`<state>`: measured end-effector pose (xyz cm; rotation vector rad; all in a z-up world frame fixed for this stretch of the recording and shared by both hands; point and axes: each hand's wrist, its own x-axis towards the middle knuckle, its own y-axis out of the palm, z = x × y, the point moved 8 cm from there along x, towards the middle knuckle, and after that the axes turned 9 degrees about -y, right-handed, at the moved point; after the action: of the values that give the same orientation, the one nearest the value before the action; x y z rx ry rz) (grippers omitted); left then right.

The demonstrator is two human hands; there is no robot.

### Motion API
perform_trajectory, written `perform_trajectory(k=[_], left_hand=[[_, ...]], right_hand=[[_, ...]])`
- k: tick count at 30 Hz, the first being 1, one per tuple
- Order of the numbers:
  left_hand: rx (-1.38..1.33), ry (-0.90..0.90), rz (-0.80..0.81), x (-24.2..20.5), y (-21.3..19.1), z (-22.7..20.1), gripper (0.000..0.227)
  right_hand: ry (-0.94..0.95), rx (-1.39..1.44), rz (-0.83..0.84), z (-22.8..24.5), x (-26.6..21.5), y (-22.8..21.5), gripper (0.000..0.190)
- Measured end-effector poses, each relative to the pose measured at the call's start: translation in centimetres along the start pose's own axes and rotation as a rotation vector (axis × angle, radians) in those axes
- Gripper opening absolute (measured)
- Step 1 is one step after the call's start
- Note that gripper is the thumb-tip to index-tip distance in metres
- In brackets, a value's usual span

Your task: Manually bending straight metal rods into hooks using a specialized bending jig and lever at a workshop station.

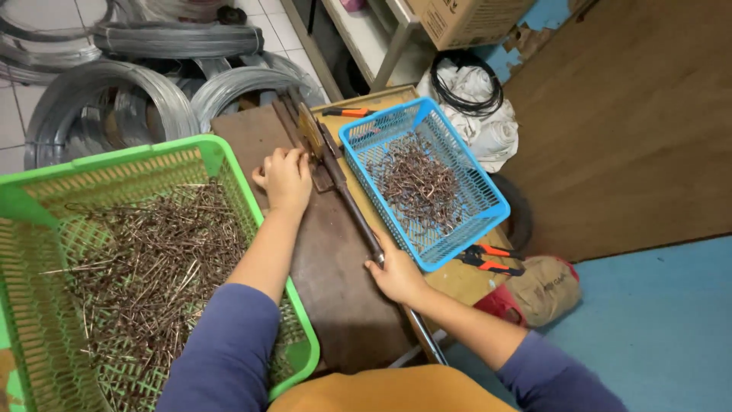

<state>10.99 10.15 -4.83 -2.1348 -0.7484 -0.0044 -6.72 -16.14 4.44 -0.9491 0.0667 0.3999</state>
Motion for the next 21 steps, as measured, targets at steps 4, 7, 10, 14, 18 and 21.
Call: perform_trajectory(k=[4, 7, 10, 14, 18, 21], left_hand=[[0.005, -0.020, 0.031, 0.2, 0.4, 0.2, 0.023], [0.047, 0.022, -0.046, 0.4, 0.7, 0.2, 0.016], [0.042, 0.004, -0.046, 0.0, -0.9, -0.3, 0.014], [0.049, -0.008, -0.040, -0.1, -1.0, -0.3, 0.011], [0.052, -0.019, 0.018, -0.3, -0.9, -0.1, 0.009], [0.138, -0.039, 0.165, -0.5, -1.0, 0.0, 0.012]], right_hand=[[-0.001, 0.029, 0.008, 2.4, -1.2, -1.1, 0.093], [0.012, 0.051, 0.021, 2.1, -1.2, -0.8, 0.099], [0.011, 0.066, 0.035, 1.1, -1.1, -0.5, 0.099], [-0.068, 0.088, 0.062, 2.4, -1.3, -2.0, 0.101], [-0.121, -0.051, 0.114, 2.9, -0.4, -5.5, 0.097], [-0.076, -0.161, 0.242, 10.6, -1.6, -11.9, 0.097]])
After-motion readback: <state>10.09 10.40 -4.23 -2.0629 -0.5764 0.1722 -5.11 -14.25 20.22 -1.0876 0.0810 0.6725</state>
